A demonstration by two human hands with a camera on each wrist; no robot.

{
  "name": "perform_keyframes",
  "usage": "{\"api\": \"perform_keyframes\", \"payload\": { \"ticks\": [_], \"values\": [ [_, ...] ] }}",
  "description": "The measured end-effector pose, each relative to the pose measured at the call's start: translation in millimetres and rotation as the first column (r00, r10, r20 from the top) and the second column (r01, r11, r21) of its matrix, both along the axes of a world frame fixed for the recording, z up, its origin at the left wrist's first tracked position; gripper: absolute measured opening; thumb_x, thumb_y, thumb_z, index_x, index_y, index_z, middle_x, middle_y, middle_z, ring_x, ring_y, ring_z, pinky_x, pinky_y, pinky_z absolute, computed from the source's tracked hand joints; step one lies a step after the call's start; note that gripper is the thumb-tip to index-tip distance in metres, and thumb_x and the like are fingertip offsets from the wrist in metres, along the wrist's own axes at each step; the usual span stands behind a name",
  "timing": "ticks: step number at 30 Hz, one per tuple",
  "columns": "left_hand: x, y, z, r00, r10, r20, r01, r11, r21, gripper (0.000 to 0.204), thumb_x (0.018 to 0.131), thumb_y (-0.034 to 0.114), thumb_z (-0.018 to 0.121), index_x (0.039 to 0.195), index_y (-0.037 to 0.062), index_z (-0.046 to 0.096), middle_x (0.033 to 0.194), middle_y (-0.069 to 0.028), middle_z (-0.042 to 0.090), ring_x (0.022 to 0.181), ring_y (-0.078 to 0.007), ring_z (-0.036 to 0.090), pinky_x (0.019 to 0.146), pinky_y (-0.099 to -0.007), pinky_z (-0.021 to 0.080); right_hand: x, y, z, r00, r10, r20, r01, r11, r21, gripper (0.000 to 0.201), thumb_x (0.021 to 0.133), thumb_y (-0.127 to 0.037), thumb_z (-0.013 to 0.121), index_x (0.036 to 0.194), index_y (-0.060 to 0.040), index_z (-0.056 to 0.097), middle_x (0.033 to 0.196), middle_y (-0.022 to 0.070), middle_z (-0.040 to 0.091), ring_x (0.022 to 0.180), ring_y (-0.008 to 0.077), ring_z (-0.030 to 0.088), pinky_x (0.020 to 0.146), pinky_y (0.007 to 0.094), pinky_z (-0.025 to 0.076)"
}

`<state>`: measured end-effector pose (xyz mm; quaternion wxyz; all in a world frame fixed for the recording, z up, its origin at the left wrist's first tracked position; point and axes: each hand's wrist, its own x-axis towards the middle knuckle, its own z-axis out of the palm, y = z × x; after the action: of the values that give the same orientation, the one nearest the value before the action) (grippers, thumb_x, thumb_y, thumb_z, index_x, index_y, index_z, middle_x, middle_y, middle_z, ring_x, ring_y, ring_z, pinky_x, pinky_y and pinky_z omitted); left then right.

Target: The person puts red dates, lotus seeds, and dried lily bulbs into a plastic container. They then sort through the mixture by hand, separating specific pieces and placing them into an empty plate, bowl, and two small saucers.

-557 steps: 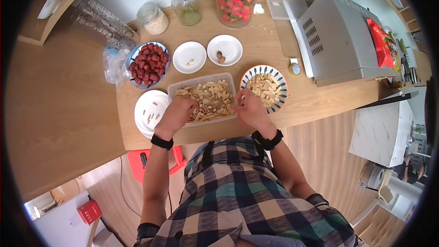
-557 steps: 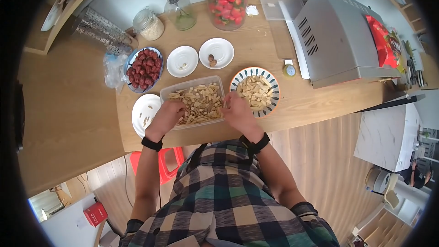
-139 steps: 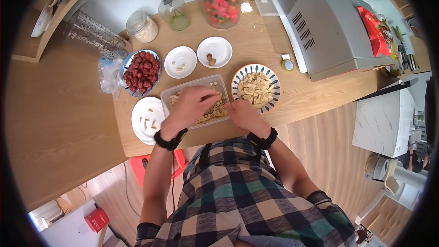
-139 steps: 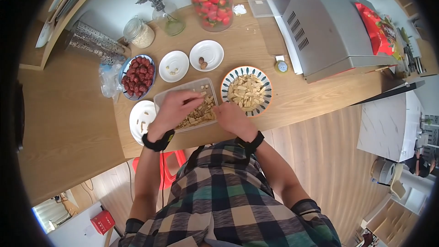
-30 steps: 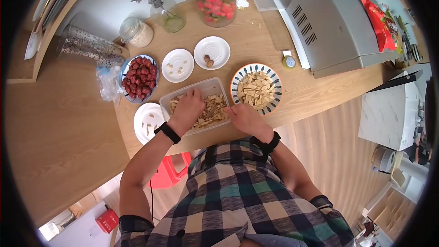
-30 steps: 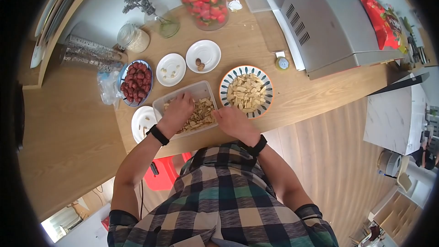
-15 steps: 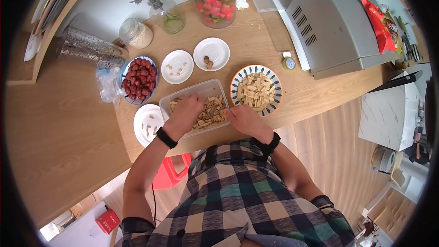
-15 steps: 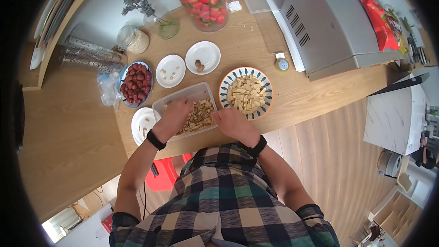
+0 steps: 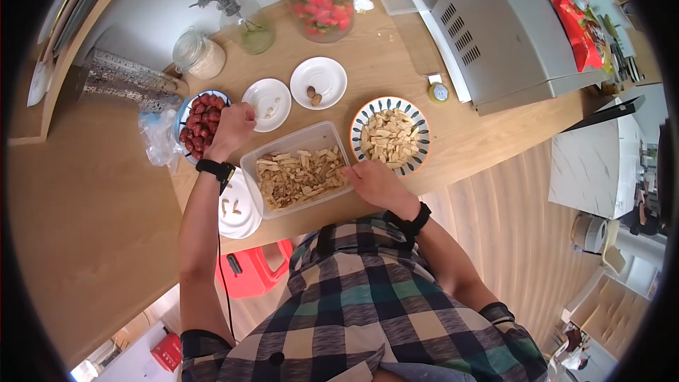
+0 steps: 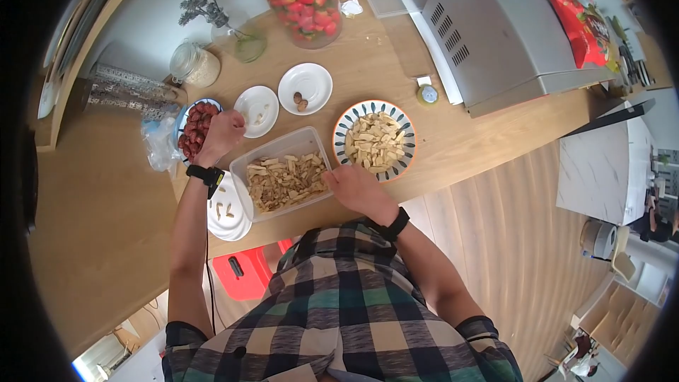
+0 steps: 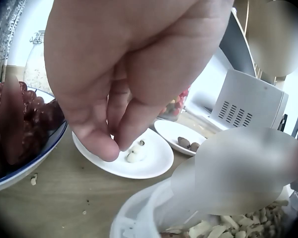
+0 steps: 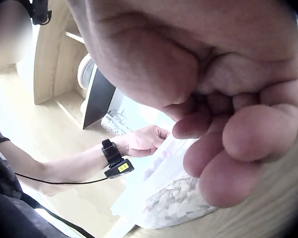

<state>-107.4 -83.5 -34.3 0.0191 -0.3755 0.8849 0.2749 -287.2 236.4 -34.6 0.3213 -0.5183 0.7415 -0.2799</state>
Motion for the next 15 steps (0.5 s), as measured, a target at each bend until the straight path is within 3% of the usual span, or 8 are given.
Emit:
{"api": "perform_keyframes", "payload": {
  "ticks": [2, 3, 5, 7, 9, 11, 15],
  "values": [
    [1, 1, 0, 0.981, -0.172, -0.087, 0.147, 0.958, -0.245, 0.013, 0.077, -0.003, 0.066, 0.090, -0.0044, 0.069, 0.083, -0.0191, 0.071, 0.075, -0.0301, 0.071, 0.069, -0.0362, 0.056, 2, 1, -2, 1.000, -0.021, -0.004, 0.021, 1.000, 0.007, 0.046, 0.102, -0.033, 0.053, 0.075, 0.0020, 0.066, 0.077, 0.0253, 0.066, 0.077, 0.0464, 0.064, 0.071, 0.0558, 0.052],
    [4, 3, 0, 0.981, -0.176, -0.087, 0.150, 0.958, -0.243, 0.013, 0.077, -0.003, 0.066, 0.090, -0.0044, 0.069, 0.083, -0.0191, 0.071, 0.075, -0.0301, 0.071, 0.069, -0.0362, 0.056, 2, 1, -3, 0.999, -0.036, -0.010, 0.036, 0.999, 0.010, 0.045, 0.102, -0.033, 0.054, 0.075, 0.0019, 0.066, 0.077, 0.0254, 0.066, 0.077, 0.0464, 0.064, 0.071, 0.0559, 0.052],
    [-2, 30, 39, 0.965, -0.195, -0.176, 0.124, 0.929, -0.348, 0.012, 0.079, -0.005, 0.064, 0.091, -0.0043, 0.069, 0.088, -0.0209, 0.069, 0.082, -0.0372, 0.068, 0.074, -0.0392, 0.055, 2, 0, -1, 0.999, -0.040, 0.002, 0.040, 0.999, 0.035, 0.045, 0.102, -0.033, 0.054, 0.075, 0.0017, 0.067, 0.078, 0.0256, 0.066, 0.077, 0.0464, 0.065, 0.071, 0.0562, 0.052],
    [-9, 64, 60, 0.911, -0.263, -0.316, 0.198, 0.954, -0.225, 0.015, 0.082, -0.005, 0.060, 0.093, -0.0044, 0.069, 0.088, -0.0240, 0.067, 0.084, -0.0411, 0.066, 0.076, -0.0474, 0.052, 1, -2, 4, 0.999, -0.033, 0.014, 0.032, 0.998, 0.056, 0.045, 0.102, -0.033, 0.055, 0.075, 0.0016, 0.067, 0.078, 0.0257, 0.066, 0.077, 0.0463, 0.065, 0.071, 0.0565, 0.052],
    [-16, 104, 67, 0.886, -0.338, -0.316, 0.359, 0.933, 0.008, 0.011, 0.083, -0.002, 0.061, 0.093, -0.0039, 0.067, 0.087, -0.0227, 0.065, 0.086, -0.0408, 0.064, 0.075, -0.0483, 0.051, 1, -2, 8, 0.999, -0.037, 0.022, 0.036, 0.998, 0.045, 0.045, 0.101, -0.032, 0.056, 0.073, 0.0018, 0.067, 0.077, 0.0268, 0.065, 0.076, 0.0466, 0.064, 0.071, 0.0568, 0.051],
    [-32, 127, 52, 0.816, -0.528, -0.235, 0.545, 0.838, 0.007, 0.009, 0.085, 0.001, 0.062, 0.094, -0.0027, 0.064, 0.087, -0.0198, 0.062, 0.088, -0.0402, 0.064, 0.074, -0.0501, 0.050, 2, -3, 6, 0.998, -0.047, 0.044, 0.048, 0.999, -0.006, 0.047, 0.101, -0.030, 0.057, 0.069, 0.0036, 0.063, 0.071, 0.0274, 0.061, 0.070, 0.0477, 0.061, 0.066, 0.0559, 0.047],
    [-51, 150, 12, 0.877, -0.434, -0.207, 0.440, 0.898, -0.018, 0.012, 0.087, 0.005, 0.065, 0.096, -0.0010, 0.062, 0.097, -0.0187, 0.060, 0.091, -0.0393, 0.063, 0.078, -0.0500, 0.050, 0, -3, 9, 0.994, -0.064, 0.088, 0.068, 0.996, -0.054, 0.048, 0.101, -0.027, 0.059, 0.066, 0.0055, 0.059, 0.063, 0.0279, 0.056, 0.063, 0.0489, 0.057, 0.061, 0.0547, 0.043]
  ]
}}
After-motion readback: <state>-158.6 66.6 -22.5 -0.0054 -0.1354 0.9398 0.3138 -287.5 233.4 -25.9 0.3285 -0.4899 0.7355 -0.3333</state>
